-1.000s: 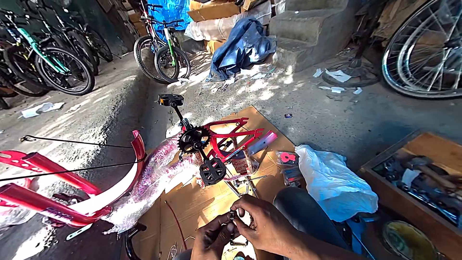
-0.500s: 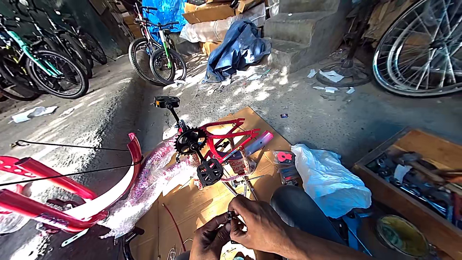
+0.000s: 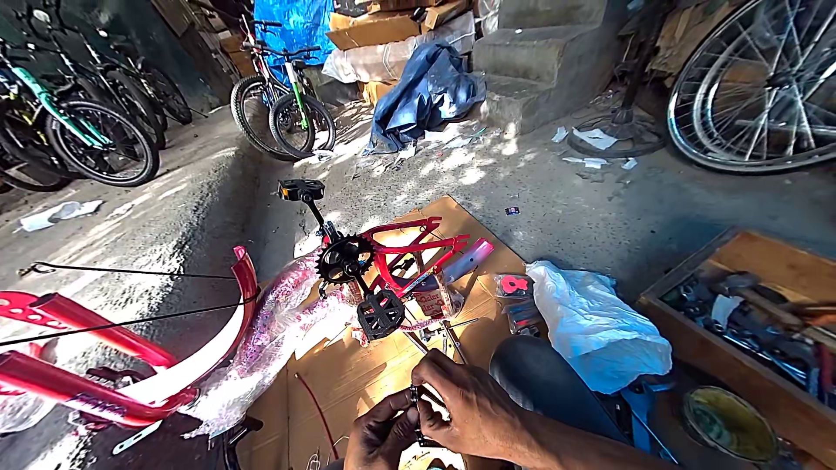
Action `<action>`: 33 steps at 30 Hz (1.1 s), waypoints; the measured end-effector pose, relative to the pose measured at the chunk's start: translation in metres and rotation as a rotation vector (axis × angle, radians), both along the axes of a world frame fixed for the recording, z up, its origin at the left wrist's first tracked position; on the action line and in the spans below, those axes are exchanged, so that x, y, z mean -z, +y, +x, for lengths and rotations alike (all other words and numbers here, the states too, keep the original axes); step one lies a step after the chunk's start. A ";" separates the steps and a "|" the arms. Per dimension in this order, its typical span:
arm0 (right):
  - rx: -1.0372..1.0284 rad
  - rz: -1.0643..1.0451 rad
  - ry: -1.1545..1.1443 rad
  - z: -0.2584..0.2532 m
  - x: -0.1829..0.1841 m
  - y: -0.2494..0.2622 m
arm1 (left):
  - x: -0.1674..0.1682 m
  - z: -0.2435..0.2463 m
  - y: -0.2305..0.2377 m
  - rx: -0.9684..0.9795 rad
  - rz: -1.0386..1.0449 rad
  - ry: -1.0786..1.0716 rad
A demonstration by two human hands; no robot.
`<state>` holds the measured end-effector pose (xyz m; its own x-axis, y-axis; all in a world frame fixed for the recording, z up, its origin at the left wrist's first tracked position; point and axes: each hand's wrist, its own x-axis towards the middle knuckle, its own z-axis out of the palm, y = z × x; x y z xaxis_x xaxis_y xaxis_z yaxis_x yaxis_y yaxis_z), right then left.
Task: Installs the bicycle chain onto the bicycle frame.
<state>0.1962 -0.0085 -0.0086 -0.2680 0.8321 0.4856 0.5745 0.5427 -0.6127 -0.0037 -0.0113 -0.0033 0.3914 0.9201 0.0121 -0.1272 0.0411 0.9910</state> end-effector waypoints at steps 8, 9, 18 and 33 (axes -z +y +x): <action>-0.098 -0.079 0.083 0.003 -0.007 0.003 | -0.001 -0.002 0.001 0.016 -0.004 -0.001; -0.098 -0.080 0.082 0.003 -0.007 0.003 | -0.001 -0.002 0.001 0.021 -0.007 -0.001; -0.087 -0.159 0.137 0.002 -0.007 0.004 | 0.000 -0.001 0.001 0.018 0.004 -0.010; -0.239 -0.618 0.198 0.027 -0.014 0.020 | 0.006 0.004 0.004 -0.005 0.187 0.125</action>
<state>0.2235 0.0118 0.0055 -0.4335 0.9012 0.0001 0.3280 0.1578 -0.9314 0.0002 -0.0072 -0.0095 0.3962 0.9083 0.1344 -0.0031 -0.1450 0.9894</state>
